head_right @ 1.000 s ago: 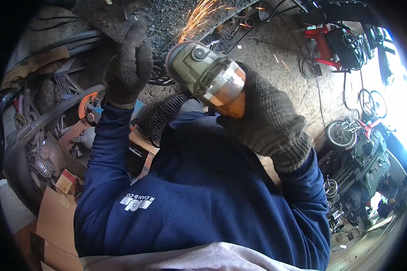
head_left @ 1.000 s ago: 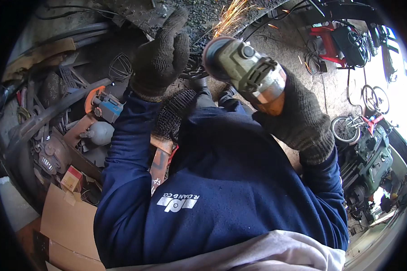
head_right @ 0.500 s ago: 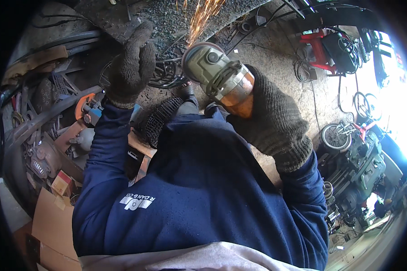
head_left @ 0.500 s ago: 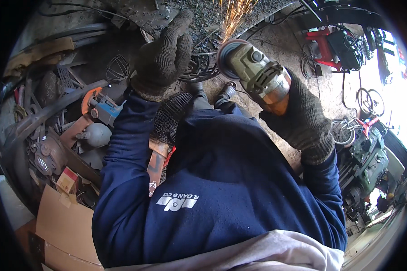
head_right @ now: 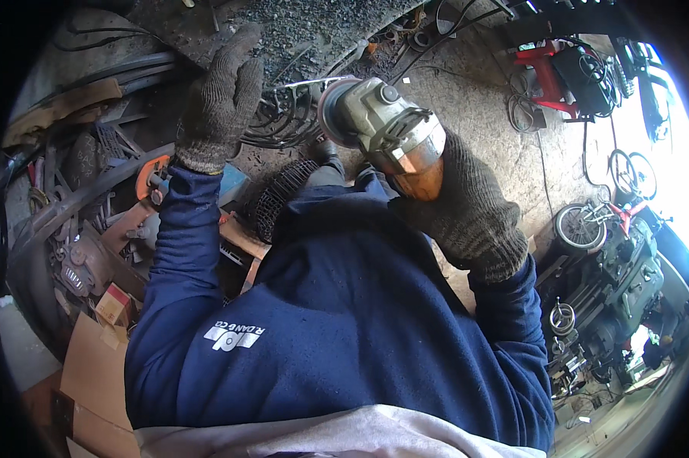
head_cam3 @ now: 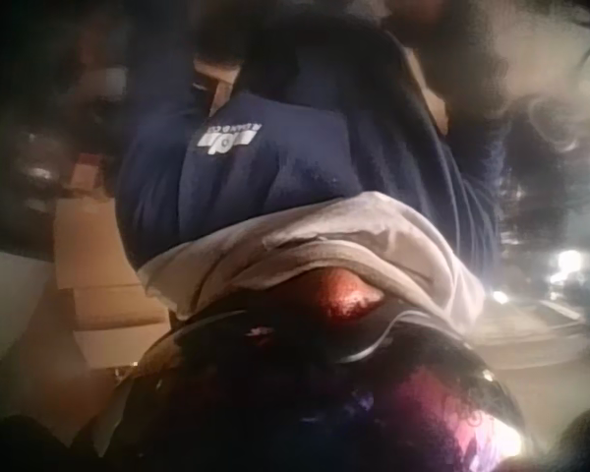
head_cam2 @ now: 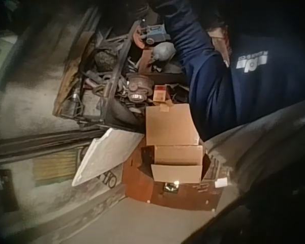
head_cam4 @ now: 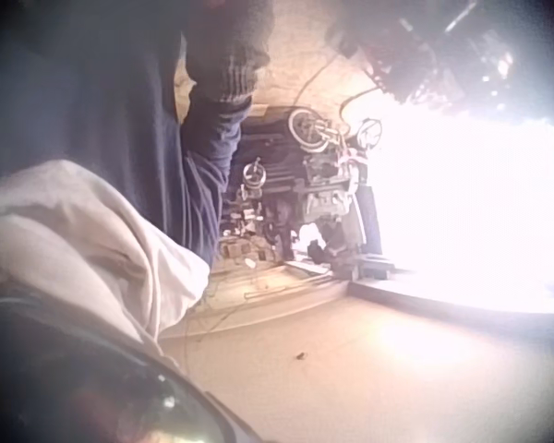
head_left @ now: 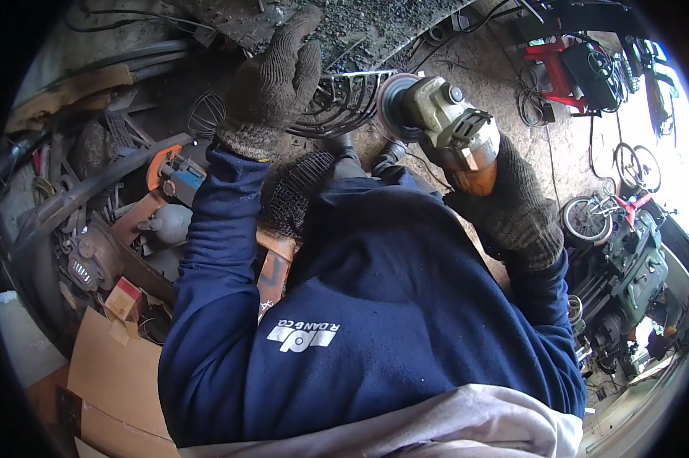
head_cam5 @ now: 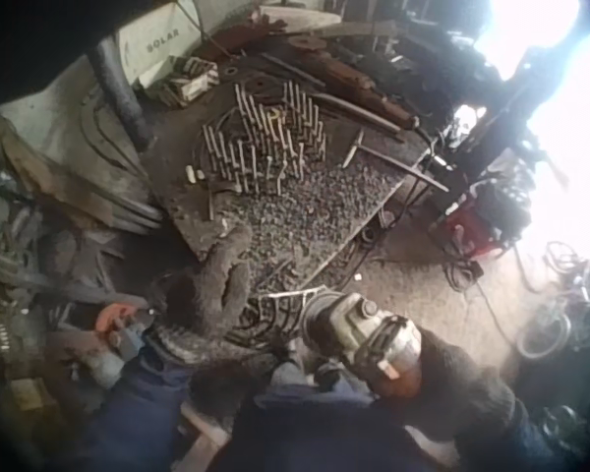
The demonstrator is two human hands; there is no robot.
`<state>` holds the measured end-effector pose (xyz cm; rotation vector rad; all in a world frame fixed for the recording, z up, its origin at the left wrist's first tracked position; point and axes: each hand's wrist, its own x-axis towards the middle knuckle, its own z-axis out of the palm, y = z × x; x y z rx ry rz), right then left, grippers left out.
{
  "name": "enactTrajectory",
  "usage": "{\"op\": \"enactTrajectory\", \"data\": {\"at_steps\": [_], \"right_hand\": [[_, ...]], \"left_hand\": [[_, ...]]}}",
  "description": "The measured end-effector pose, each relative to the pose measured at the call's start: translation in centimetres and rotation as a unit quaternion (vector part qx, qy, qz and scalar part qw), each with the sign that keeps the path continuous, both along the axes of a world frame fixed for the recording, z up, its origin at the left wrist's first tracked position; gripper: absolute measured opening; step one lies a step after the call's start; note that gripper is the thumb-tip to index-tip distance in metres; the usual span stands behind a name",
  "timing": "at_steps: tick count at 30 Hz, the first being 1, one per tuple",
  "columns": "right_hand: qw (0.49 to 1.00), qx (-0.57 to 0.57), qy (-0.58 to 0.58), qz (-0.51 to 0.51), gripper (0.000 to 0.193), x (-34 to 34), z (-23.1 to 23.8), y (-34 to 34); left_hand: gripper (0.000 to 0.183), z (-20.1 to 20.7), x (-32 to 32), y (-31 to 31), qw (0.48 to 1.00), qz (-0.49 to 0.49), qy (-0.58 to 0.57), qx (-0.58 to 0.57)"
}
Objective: The person uses a handheld grinder to smooth the edges of a curved metal cage structure while holding it with a gloved hand on a workbench.
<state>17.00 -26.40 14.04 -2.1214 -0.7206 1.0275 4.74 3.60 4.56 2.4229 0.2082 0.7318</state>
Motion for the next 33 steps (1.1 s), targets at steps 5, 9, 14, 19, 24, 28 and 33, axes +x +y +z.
{"op": "enactTrajectory", "data": {"at_steps": [5, 9, 14, 19, 24, 28, 33], "right_hand": [[0.998, 0.002, 0.06, 0.003, 0.089, -0.2, -1.2, -0.4], [0.997, 0.043, 0.018, 0.054, 0.091, 0.0, -1.5, 0.7], [0.996, 0.052, -0.014, 0.069, 0.083, -0.2, -1.5, 2.2], [0.994, 0.062, 0.027, 0.085, 0.084, 0.2, -1.3, 1.3], [0.993, 0.001, 0.118, 0.024, 0.092, 0.3, -0.9, -0.1], [0.988, 0.008, 0.15, -0.03, 0.1, 0.6, -1.9, -2.1], [0.974, 0.056, 0.189, -0.108, 0.095, 1.0, -1.6, -4.1]], "left_hand": [[0.036, -0.2, 0.0, 0.2, 1.0, 0.008, 0.008, 0.006], [0.036, 0.0, 0.1, 0.2, 1.0, 0.01, 0.015, 0.02], [0.038, 0.2, 0.1, 0.1, 0.999, 0.017, 0.033, 0.0], [0.037, 0.1, -0.1, 0.2, 0.999, 0.009, 0.027, 0.02], [0.037, 0.0, -0.2, 0.7, 0.999, -0.003, 0.042, 0.001], [0.031, 0.9, 0.0, 1.0, 0.998, -0.017, 0.053, 0.003], [0.022, 4.5, -0.6, 1.2, 0.986, -0.04, 0.163, -0.016]]}}
